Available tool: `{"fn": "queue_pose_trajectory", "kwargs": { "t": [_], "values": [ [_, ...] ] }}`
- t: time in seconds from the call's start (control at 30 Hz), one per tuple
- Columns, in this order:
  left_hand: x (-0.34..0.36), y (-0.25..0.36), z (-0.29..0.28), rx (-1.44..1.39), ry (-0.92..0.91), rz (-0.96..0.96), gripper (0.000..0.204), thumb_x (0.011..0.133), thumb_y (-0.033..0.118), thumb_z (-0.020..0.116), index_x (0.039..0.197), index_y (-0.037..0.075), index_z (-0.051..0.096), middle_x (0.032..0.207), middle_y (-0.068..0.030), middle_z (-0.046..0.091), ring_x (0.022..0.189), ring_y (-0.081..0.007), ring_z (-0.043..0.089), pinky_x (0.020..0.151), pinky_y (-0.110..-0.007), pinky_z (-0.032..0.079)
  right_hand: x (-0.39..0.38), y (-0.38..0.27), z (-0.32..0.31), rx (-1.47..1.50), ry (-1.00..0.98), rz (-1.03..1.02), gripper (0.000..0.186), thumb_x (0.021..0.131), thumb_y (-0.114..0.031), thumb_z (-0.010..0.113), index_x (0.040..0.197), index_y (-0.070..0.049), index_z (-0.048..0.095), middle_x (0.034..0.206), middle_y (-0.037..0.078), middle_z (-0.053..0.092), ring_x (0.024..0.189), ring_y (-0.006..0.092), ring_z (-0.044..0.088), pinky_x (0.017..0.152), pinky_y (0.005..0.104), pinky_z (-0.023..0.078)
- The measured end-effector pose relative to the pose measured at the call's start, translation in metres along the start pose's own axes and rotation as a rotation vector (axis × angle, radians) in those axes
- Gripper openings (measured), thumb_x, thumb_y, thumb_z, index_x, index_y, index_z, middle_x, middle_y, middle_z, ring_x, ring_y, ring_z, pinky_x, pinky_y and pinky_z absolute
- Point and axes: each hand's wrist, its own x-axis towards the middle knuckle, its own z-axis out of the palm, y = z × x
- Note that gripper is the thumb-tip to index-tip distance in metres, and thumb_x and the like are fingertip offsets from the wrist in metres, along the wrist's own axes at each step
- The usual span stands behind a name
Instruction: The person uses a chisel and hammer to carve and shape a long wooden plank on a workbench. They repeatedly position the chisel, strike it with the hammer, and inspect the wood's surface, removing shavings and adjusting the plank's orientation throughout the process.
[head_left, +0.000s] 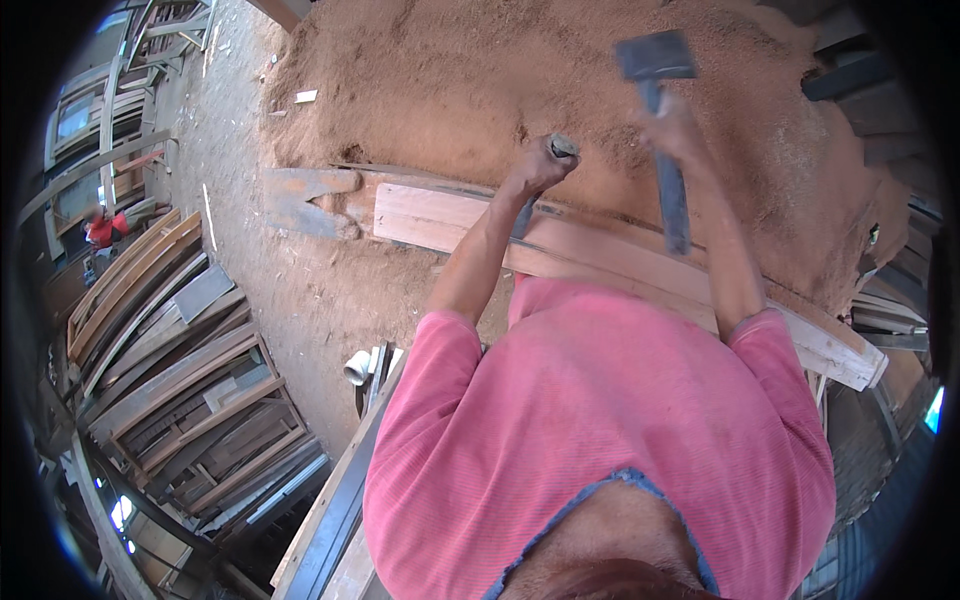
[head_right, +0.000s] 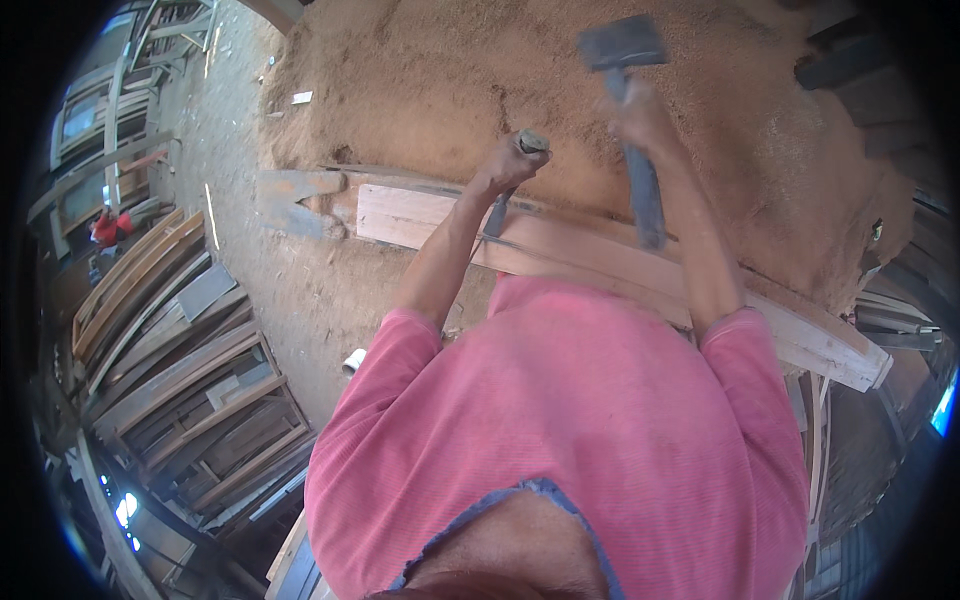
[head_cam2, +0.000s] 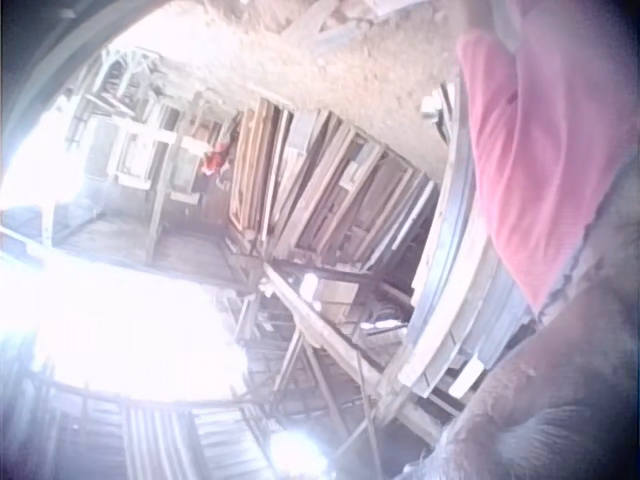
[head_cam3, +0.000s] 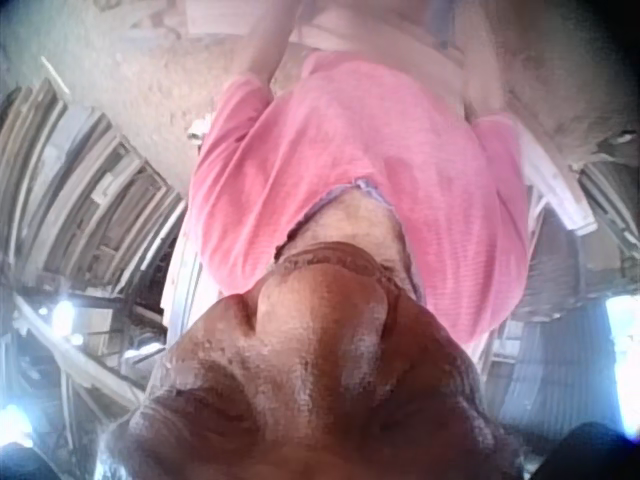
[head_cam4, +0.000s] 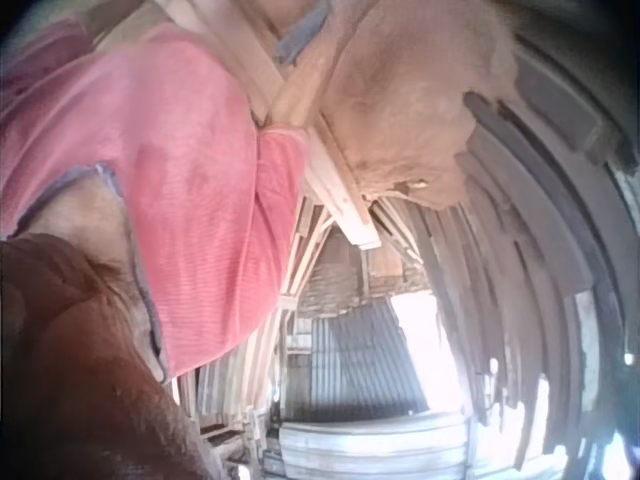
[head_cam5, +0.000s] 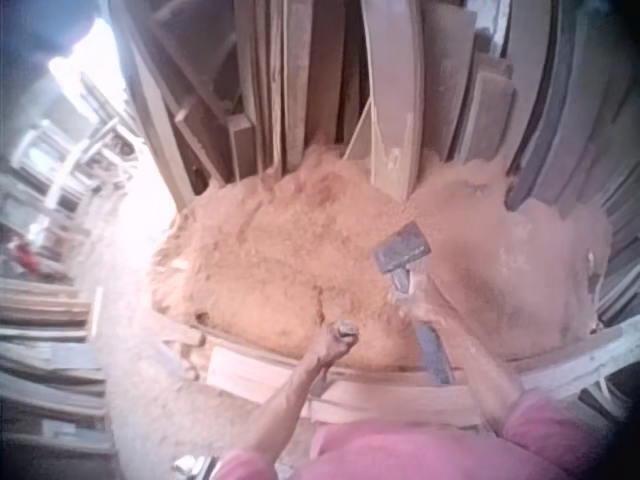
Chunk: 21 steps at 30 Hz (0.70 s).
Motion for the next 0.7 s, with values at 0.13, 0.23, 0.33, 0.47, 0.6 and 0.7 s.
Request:
{"fn": "queue_pose_trajectory", "kwargs": {
  "t": [0.13,0.23,0.33,0.47,0.6,0.7],
  "values": [
    [-0.006,-0.016,-0.001,0.065,-0.038,-0.008,0.022,0.088,0.025,0.075,0.092,0.006,0.064,0.075,-0.0005,0.062,0.065,-0.0120,0.058,0.062,-0.031,0.050,-0.025,-0.025,0.025,-0.382,-0.555,-0.077,0.019,0.087,-0.012,0.070,0.092,0.000,0.057,0.070,0.003,0.058,0.057,0.0116,0.059,0.050,0.0304,0.048],
    [-0.027,0.021,-0.012,-0.047,0.035,0.012,0.018,0.084,0.020,0.072,0.088,0.003,0.066,0.075,-0.0067,0.067,0.070,-0.0161,0.061,0.067,-0.036,0.051,-0.020,0.011,0.023,-0.100,-0.482,0.071,0.018,0.087,-0.013,0.070,0.092,-0.002,0.057,0.069,0.002,0.058,0.057,0.0115,0.058,0.050,0.0300,0.048],
    [-0.033,0.021,-0.014,-0.052,0.078,-0.031,0.018,0.085,0.020,0.072,0.084,0.004,0.065,0.074,-0.0065,0.067,0.069,-0.0153,0.060,0.066,-0.036,0.051,-0.018,0.014,0.011,0.106,-0.413,0.171,0.019,0.087,-0.015,0.071,0.089,0.000,0.059,0.072,0.008,0.061,0.060,0.0174,0.064,0.053,0.0319,0.051],
    [-0.002,-0.004,-0.015,0.088,-0.006,-0.037,0.026,0.087,0.028,0.076,0.095,0.006,0.064,0.078,-0.0029,0.065,0.066,-0.0141,0.058,0.063,-0.033,0.050,-0.013,-0.007,0.015,0.182,-0.164,0.165,0.018,0.088,-0.014,0.071,0.088,-0.001,0.058,0.069,0.007,0.061,0.060,0.0159,0.064,0.051,0.0302,0.050],
    [0.007,0.005,-0.010,0.153,-0.075,-0.123,0.022,0.085,0.025,0.076,0.088,0.006,0.066,0.075,-0.0038,0.065,0.068,-0.0144,0.060,0.064,-0.033,0.051,-0.018,0.022,0.042,-0.168,-0.382,0.100,0.019,0.087,-0.016,0.071,0.091,-0.002,0.059,0.067,0.005,0.060,0.056,0.0130,0.060,0.048,0.0304,0.047],
    [-0.016,0.004,-0.009,-0.032,0.012,-0.107,0.018,0.084,0.021,0.078,0.085,0.007,0.067,0.076,-0.0032,0.067,0.071,-0.0143,0.062,0.066,-0.033,0.052,-0.031,0.048,0.043,-0.162,-0.510,0.148,0.017,0.086,-0.015,0.071,0.090,-0.003,0.059,0.066,0.004,0.059,0.054,0.0121,0.059,0.046,0.0308,0.046]
  ]
}}
